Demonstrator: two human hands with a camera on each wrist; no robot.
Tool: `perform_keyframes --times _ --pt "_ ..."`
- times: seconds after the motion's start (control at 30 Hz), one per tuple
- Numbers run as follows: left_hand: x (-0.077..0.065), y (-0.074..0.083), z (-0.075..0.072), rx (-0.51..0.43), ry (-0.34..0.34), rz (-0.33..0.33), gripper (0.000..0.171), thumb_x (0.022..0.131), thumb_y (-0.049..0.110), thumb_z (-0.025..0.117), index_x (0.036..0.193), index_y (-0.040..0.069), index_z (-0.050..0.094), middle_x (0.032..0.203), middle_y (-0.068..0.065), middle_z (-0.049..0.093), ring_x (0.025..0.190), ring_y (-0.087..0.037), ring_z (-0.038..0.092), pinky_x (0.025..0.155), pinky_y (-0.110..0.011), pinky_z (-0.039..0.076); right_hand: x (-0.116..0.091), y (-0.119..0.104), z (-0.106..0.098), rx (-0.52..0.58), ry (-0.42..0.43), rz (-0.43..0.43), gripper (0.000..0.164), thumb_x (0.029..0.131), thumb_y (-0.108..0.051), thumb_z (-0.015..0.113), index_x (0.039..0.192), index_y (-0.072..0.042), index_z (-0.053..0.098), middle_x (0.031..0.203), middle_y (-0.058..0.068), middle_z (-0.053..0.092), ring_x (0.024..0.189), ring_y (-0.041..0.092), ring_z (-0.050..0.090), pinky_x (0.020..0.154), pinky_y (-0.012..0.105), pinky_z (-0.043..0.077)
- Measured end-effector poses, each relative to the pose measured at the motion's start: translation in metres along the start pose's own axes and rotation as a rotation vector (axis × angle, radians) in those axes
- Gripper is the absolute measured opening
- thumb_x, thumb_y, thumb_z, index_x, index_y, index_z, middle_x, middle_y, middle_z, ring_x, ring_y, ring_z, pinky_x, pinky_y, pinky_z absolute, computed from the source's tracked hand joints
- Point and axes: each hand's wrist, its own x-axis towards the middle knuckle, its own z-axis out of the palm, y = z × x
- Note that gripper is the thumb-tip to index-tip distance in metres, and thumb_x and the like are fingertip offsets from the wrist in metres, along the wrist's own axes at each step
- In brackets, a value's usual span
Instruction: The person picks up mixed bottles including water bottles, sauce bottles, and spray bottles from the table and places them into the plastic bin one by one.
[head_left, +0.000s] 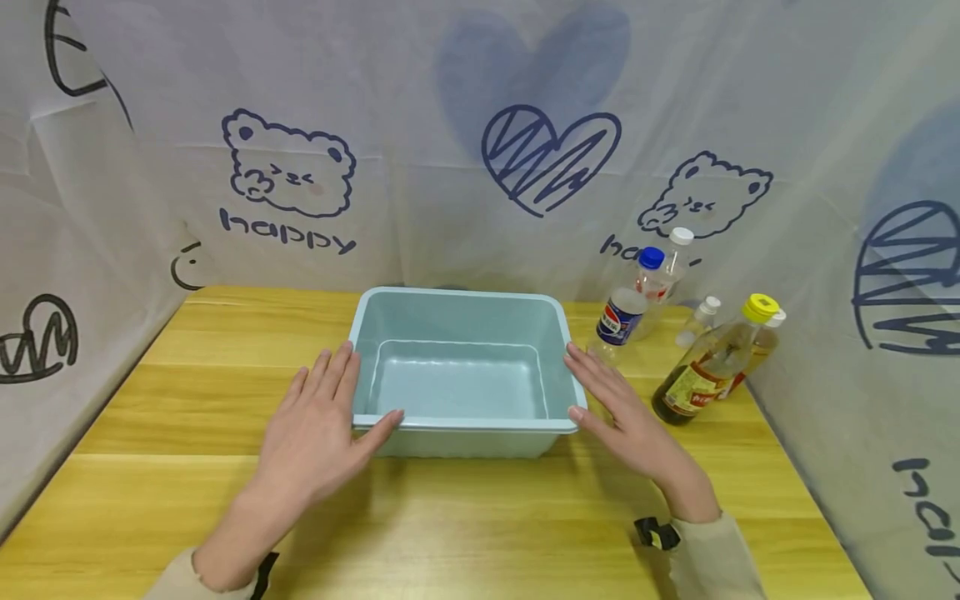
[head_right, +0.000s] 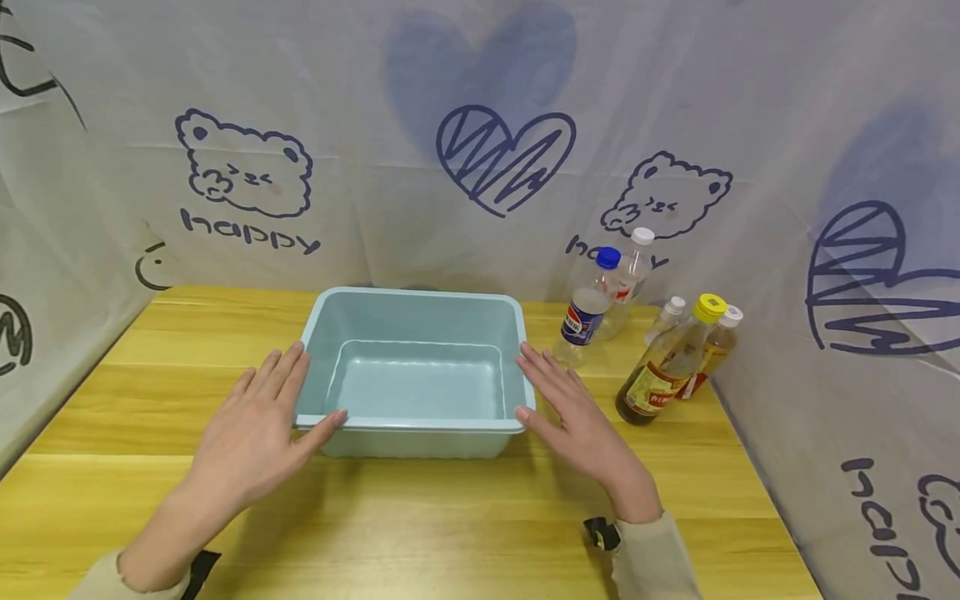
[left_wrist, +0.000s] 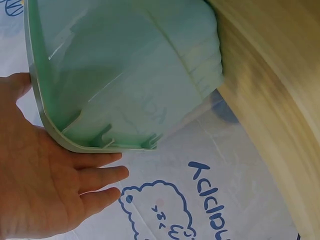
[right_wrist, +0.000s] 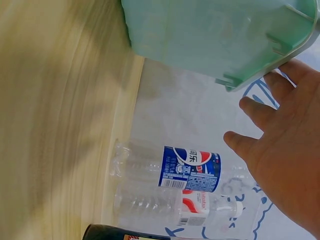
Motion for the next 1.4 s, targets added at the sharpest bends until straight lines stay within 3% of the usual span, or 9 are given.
perform_keyframes --times 0.37,0.53,0.63,0.8,0.87,1.0,1.1,1.27,1.4 --pt "0.005 -0.006 -0.006 0.006 -0.052 0.042 0.106 0.098 0.076 0.042 0.161 -0.007 0.024 0.171 -0.022 0.017 0.156 -0.045 0.019 0.127 -0.060 0.017 -0.001 0.000 -0.003 -0.038 0.023 0.005 0.070 0.103 -0.026 0.065 0.164 -0.018 0.034 0.173 -0.003 0.022 0.160 0.030 0.016 0.127 0.063 0.011" --pt "0.010 -0.013 -0.009 -0.010 -0.098 0.068 0.112 0.096 0.080 0.042 0.162 -0.007 0.019 0.172 -0.022 0.011 0.157 -0.045 0.015 0.126 -0.062 0.017 -0.004 -0.002 -0.006 -0.050 0.073 0.003 0.074 0.100 -0.023 0.070 0.164 -0.019 0.034 0.172 0.002 0.026 0.158 0.034 0.022 0.125 0.064 0.019" --pt "0.013 -0.016 -0.009 -0.027 -0.120 0.074 0.114 0.094 0.081 0.043 0.163 -0.006 0.017 0.173 -0.021 0.008 0.158 -0.044 0.013 0.127 -0.062 0.016 -0.006 0.000 -0.008 -0.049 0.125 -0.024 0.076 0.098 -0.017 0.072 0.164 -0.019 0.034 0.171 0.006 0.028 0.157 0.033 0.026 0.127 0.054 0.024" --pt "0.016 -0.018 -0.008 -0.048 -0.140 0.070 0.116 0.093 0.083 0.043 0.163 -0.006 0.016 0.173 -0.020 0.006 0.158 -0.043 0.012 0.127 -0.060 0.015 -0.010 0.004 -0.013 -0.034 0.225 -0.053 0.080 0.095 -0.007 0.073 0.164 -0.016 0.033 0.172 0.006 0.026 0.157 0.021 0.025 0.126 0.026 0.022" --pt "0.016 -0.018 -0.007 -0.053 -0.144 0.071 0.117 0.093 0.083 0.043 0.163 -0.007 0.016 0.173 -0.020 0.006 0.158 -0.043 0.011 0.127 -0.060 0.015 -0.012 0.005 -0.015 -0.012 0.271 -0.054 0.082 0.094 -0.004 0.073 0.165 -0.017 0.033 0.172 0.005 0.026 0.157 0.017 0.025 0.124 0.021 0.022" --pt "0.016 -0.017 -0.007 -0.063 -0.145 0.070 0.117 0.093 0.083 0.043 0.163 -0.007 0.015 0.173 -0.020 0.005 0.158 -0.044 0.012 0.128 -0.059 0.015 -0.017 0.009 -0.020 0.021 0.373 -0.104 0.083 0.090 0.001 0.074 0.163 -0.010 0.035 0.170 0.011 0.028 0.157 0.019 0.027 0.125 0.022 0.023" --pt "0.016 -0.017 -0.006 -0.069 -0.142 0.065 0.117 0.093 0.083 0.044 0.163 -0.007 0.015 0.173 -0.019 0.004 0.158 -0.043 0.012 0.128 -0.059 0.015 -0.019 0.013 -0.022 0.015 0.450 -0.139 0.079 0.092 -0.005 0.075 0.161 -0.004 0.037 0.169 0.014 0.030 0.156 0.020 0.028 0.126 0.026 0.024" --pt "0.016 -0.017 -0.005 -0.082 -0.134 0.062 0.116 0.093 0.082 0.044 0.163 -0.006 0.015 0.173 -0.019 0.004 0.158 -0.043 0.012 0.127 -0.060 0.016 -0.022 0.011 -0.029 -0.016 0.579 -0.152 0.076 0.101 -0.037 0.070 0.158 0.001 0.039 0.165 0.019 0.036 0.154 0.015 0.032 0.126 0.026 0.024" --pt "0.016 -0.018 -0.005 -0.088 -0.137 0.060 0.117 0.093 0.083 0.044 0.163 -0.006 0.015 0.174 -0.018 0.004 0.158 -0.043 0.012 0.127 -0.060 0.016 -0.023 -0.004 -0.035 -0.013 0.651 -0.155 0.075 0.102 -0.038 0.067 0.156 0.005 0.038 0.161 0.025 0.038 0.152 0.011 0.036 0.123 0.021 0.027"
